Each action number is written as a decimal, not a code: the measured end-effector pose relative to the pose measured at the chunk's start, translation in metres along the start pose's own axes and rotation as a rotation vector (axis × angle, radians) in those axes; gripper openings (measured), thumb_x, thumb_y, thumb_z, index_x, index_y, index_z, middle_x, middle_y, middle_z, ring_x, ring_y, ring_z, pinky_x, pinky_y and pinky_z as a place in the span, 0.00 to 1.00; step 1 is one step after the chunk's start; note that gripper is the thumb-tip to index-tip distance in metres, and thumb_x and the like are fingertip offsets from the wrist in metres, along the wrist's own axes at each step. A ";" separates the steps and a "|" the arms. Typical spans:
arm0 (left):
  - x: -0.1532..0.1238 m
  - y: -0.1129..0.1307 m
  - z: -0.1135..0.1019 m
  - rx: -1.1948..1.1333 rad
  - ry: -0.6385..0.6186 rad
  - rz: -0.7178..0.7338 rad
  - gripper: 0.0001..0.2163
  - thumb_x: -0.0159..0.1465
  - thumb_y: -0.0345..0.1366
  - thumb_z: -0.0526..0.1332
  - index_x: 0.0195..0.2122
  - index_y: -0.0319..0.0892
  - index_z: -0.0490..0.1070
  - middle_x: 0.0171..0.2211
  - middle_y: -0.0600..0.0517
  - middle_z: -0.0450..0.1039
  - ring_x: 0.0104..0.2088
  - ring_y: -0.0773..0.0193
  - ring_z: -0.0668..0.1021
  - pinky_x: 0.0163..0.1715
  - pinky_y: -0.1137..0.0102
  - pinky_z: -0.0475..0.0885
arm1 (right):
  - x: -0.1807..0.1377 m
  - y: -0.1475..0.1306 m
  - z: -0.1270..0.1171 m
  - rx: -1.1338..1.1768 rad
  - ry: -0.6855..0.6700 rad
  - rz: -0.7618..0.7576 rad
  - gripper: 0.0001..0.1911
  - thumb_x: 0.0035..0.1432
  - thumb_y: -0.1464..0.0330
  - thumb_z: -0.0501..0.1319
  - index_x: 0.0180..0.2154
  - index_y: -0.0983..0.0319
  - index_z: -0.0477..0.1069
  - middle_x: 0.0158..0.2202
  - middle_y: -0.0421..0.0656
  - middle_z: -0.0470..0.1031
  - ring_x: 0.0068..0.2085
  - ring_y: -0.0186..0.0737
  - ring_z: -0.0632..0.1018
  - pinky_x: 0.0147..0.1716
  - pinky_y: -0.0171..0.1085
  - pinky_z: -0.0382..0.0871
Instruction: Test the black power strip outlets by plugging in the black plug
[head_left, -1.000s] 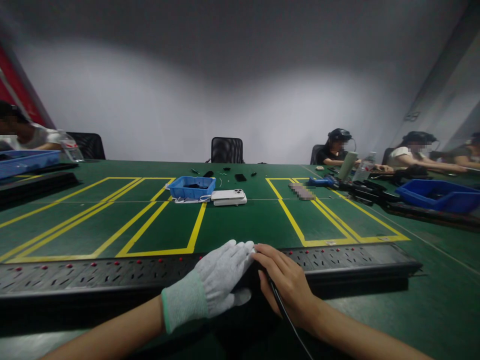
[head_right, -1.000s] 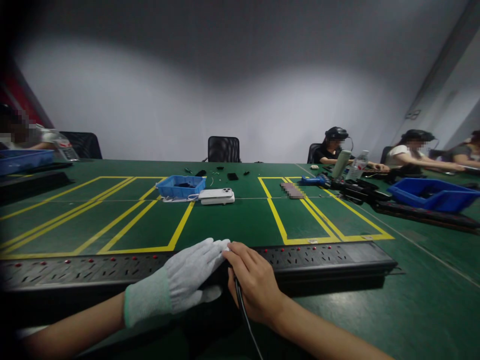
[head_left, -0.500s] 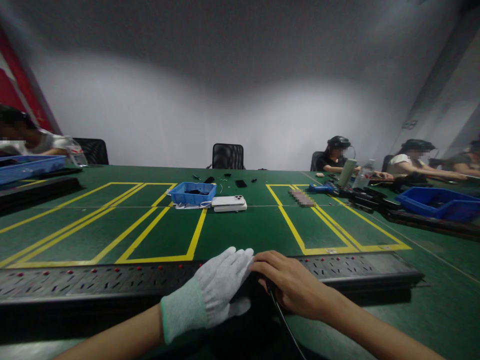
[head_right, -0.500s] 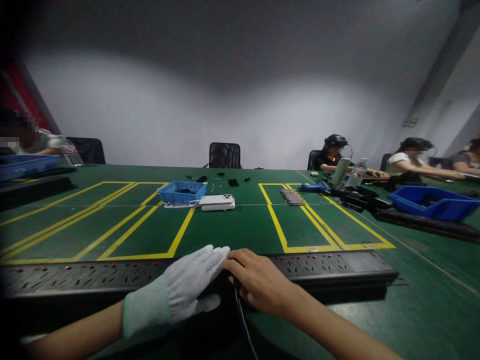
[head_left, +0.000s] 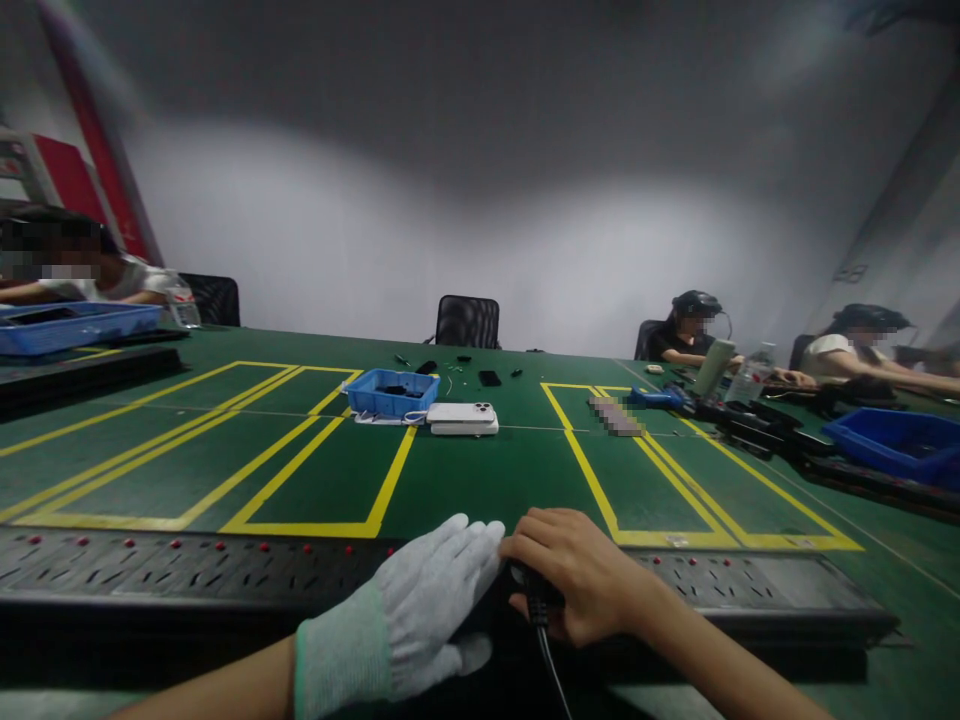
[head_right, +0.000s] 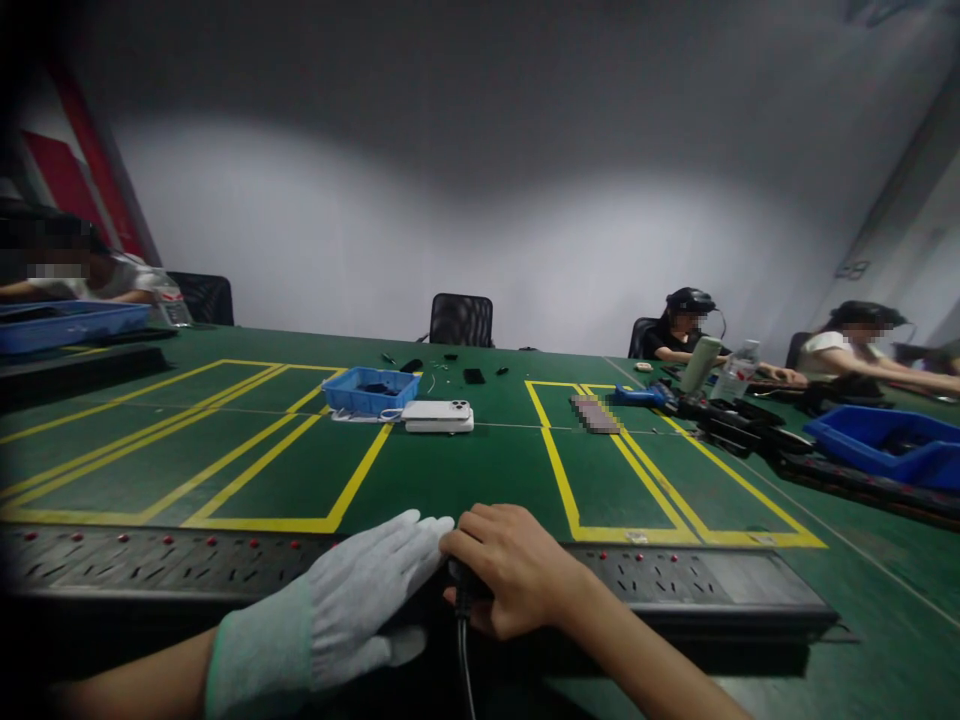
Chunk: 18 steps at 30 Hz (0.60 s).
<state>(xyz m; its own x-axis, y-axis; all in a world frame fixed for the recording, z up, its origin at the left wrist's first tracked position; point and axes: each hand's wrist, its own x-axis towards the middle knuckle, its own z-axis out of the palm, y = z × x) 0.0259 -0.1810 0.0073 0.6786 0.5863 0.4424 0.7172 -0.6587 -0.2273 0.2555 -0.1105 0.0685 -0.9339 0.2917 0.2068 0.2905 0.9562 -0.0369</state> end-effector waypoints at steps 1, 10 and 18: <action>0.000 0.000 -0.001 0.003 -0.003 0.006 0.32 0.63 0.45 0.53 0.64 0.34 0.44 0.62 0.41 0.52 0.61 0.49 0.56 0.57 0.56 0.61 | 0.000 0.003 0.003 0.033 0.018 -0.002 0.16 0.51 0.64 0.59 0.43 0.62 0.65 0.36 0.44 0.69 0.35 0.39 0.68 0.31 0.36 0.59; -0.002 0.004 0.007 0.099 0.112 0.018 0.28 0.61 0.42 0.58 0.60 0.34 0.56 0.59 0.40 0.58 0.60 0.46 0.59 0.55 0.54 0.64 | 0.002 0.015 0.016 0.186 0.065 0.020 0.18 0.49 0.61 0.60 0.42 0.61 0.65 0.36 0.43 0.70 0.36 0.39 0.69 0.35 0.37 0.61; 0.007 0.024 0.018 0.292 0.225 0.007 0.25 0.58 0.40 0.61 0.54 0.30 0.63 0.54 0.35 0.65 0.57 0.43 0.63 0.53 0.53 0.67 | 0.001 0.016 0.014 0.251 0.017 0.068 0.18 0.50 0.60 0.61 0.42 0.61 0.65 0.34 0.43 0.71 0.36 0.39 0.69 0.37 0.37 0.60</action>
<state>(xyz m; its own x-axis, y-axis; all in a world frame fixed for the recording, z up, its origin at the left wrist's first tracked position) 0.0512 -0.1842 -0.0104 0.6548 0.4425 0.6127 0.7500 -0.4804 -0.4546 0.2557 -0.0947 0.0546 -0.9098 0.3568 0.2119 0.2895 0.9116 -0.2919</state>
